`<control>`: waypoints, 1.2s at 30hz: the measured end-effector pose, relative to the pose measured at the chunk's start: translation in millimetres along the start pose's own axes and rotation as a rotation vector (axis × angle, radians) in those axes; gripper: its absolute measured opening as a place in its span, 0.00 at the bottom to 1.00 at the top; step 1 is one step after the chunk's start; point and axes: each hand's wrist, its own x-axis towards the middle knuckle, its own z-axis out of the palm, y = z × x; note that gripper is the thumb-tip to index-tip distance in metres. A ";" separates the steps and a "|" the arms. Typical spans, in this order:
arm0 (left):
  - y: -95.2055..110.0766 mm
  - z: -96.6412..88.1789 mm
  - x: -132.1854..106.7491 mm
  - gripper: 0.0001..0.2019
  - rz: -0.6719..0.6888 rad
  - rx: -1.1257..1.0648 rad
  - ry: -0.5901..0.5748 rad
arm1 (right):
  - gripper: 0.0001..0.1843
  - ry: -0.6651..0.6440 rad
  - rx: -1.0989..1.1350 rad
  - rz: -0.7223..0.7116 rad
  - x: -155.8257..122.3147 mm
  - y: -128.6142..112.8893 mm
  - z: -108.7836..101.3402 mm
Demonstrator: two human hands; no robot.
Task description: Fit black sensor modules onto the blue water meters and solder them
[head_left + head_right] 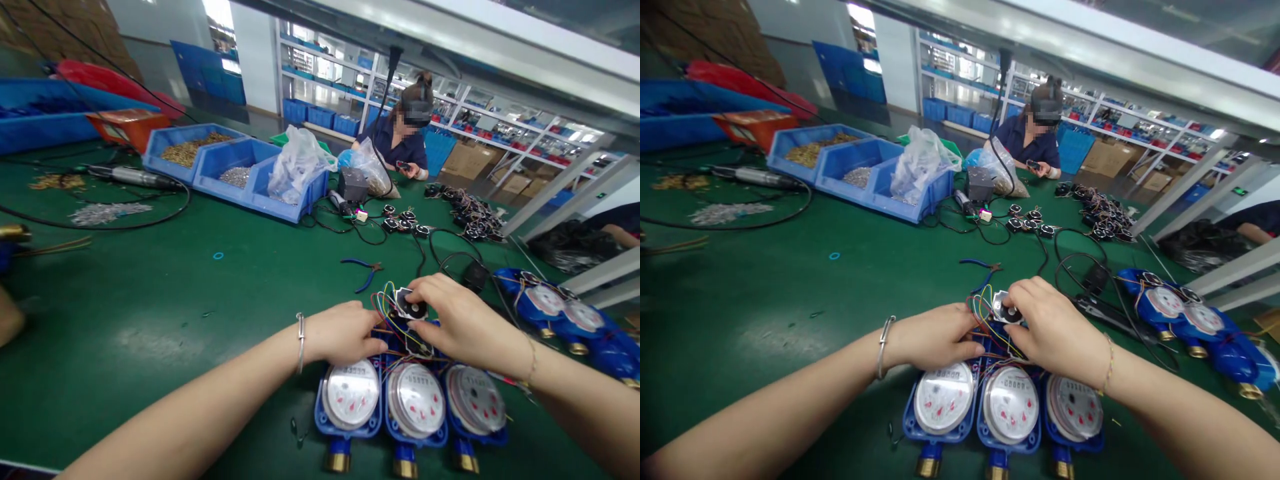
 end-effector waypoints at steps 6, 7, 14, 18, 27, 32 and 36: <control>9.8 -5.9 11.8 0.14 0.004 0.253 -0.159 | 0.13 -0.012 0.015 0.007 1.3 8.7 2.1; 11.4 -7.0 13.1 0.14 0.003 0.275 -0.177 | 0.13 -0.008 0.013 0.008 2.2 10.5 2.6; 19.2 -20.1 8.5 0.04 0.015 0.255 -0.263 | 0.13 0.010 0.040 0.023 8.6 17.1 7.6; 19.3 -10.4 -14.5 0.06 -0.077 0.063 -0.043 | 0.13 0.039 0.060 0.011 6.4 13.7 10.6; 10.7 50.7 -43.6 0.20 -0.217 -0.879 0.533 | 0.15 -0.124 0.417 0.016 -4.1 -12.1 0.5; 20.2 40.6 -39.7 0.18 -0.064 -0.787 0.404 | 0.13 -0.073 0.273 -0.036 -3.9 -19.8 5.4; 28.3 42.7 -40.6 0.11 -0.110 -0.568 0.446 | 0.11 -0.058 0.234 -0.065 -3.7 -13.9 8.2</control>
